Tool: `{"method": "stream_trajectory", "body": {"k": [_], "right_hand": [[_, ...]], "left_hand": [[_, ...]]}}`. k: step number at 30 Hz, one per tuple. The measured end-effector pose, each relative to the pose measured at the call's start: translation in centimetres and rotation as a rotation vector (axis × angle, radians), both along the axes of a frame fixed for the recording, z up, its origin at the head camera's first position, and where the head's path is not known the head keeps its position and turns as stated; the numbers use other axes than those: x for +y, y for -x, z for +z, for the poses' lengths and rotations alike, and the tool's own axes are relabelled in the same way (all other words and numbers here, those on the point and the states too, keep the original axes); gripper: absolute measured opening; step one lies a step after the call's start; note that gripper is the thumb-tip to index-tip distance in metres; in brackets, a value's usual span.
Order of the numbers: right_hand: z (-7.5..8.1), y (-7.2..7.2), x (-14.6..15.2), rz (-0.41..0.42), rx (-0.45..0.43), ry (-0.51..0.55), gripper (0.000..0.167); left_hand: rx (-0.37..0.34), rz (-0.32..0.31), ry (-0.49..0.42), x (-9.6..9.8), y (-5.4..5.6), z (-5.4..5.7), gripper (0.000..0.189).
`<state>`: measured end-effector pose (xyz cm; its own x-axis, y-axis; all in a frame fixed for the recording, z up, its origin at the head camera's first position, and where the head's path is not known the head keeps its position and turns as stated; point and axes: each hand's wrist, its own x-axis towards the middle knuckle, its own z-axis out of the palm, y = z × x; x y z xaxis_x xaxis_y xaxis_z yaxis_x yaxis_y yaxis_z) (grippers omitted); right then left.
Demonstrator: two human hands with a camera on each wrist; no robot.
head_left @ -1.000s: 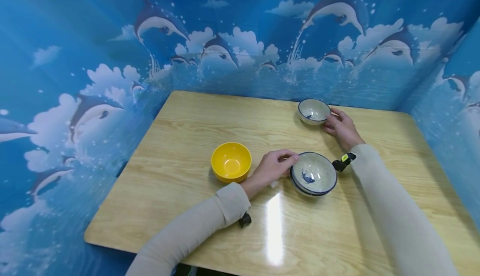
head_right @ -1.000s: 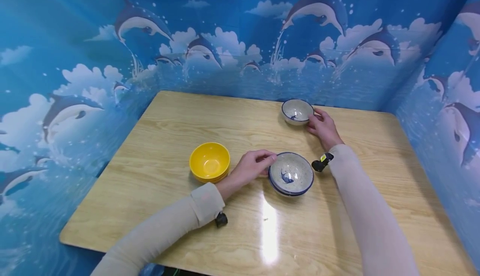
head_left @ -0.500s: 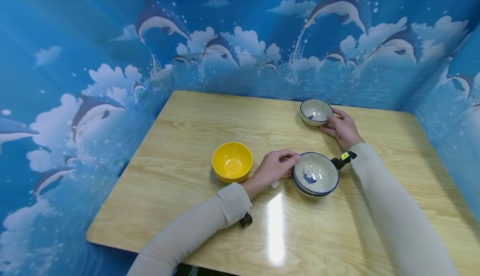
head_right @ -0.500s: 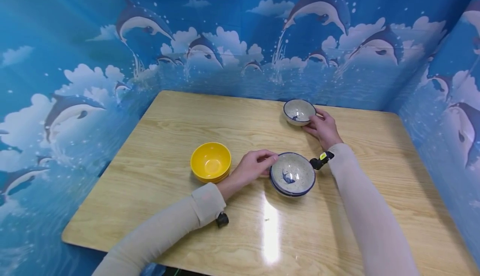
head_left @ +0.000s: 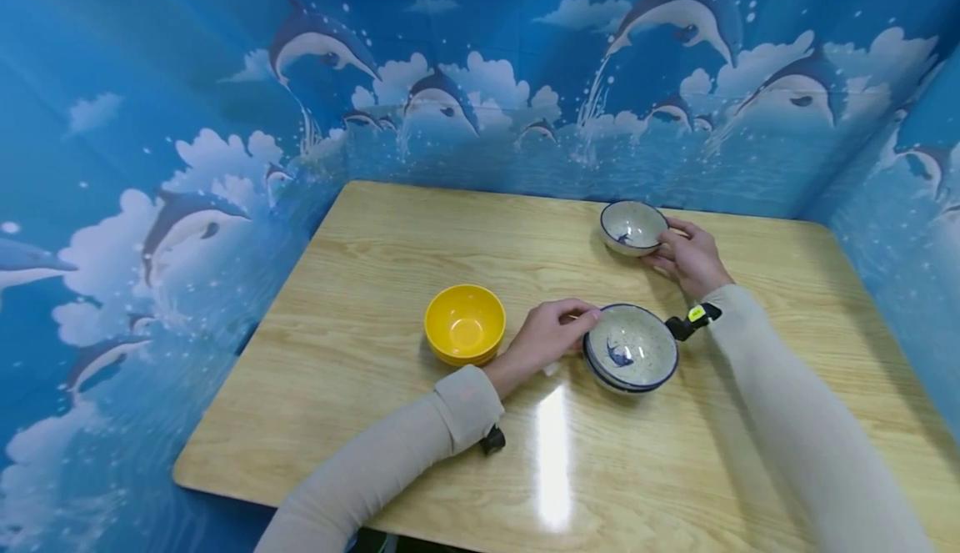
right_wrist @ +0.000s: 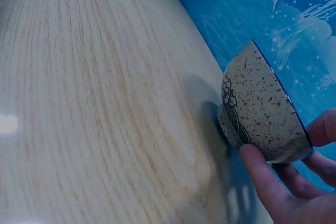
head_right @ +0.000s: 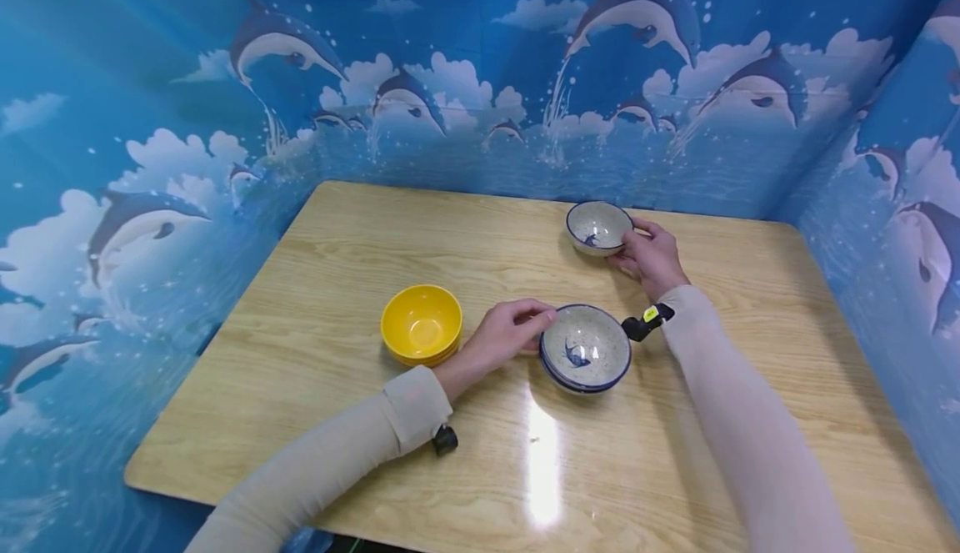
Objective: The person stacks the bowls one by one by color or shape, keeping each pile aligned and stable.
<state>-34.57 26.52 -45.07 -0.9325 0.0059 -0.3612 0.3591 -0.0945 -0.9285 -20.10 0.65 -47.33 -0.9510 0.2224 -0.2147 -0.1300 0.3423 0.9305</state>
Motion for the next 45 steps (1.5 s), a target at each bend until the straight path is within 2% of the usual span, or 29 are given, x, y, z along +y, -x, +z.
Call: {"method": "stream_trajectory", "body": {"k": [6, 13, 19, 34, 41, 45], "right_hand": [[1.0, -0.8, 0.6, 0.032, 0.009, -0.011, 0.072], [2.0, -2.4, 1.6, 0.073, 0.001, -0.032, 0.07], [2.3, -3.8, 2.4, 0.087, 0.028, -0.062, 0.069], [2.9, -7.2, 3.8, 0.086, 0.047, -0.017, 0.068], [3.2, -8.4, 4.0, 0.09, 0.024, -0.069, 0.069], [3.7, -9.1, 4.0, 0.094, 0.04, -0.077, 0.067]], "left_hand": [[0.01, 0.006, 0.008, 0.0, 0.0, 0.1, 0.027], [0.015, 0.002, -0.001, 0.1, 0.0, 0.1, 0.028], [0.015, 0.003, -0.005, 0.1, -0.1, 0.2, 0.027], [-0.005, 0.003, -0.007, 0.1, -0.1, 0.2, 0.029], [-0.024, 0.0, -0.025, 0.0, 0.0, 0.2, 0.028], [-0.021, 0.002, -0.023, 0.0, -0.1, 0.2, 0.028]]}}
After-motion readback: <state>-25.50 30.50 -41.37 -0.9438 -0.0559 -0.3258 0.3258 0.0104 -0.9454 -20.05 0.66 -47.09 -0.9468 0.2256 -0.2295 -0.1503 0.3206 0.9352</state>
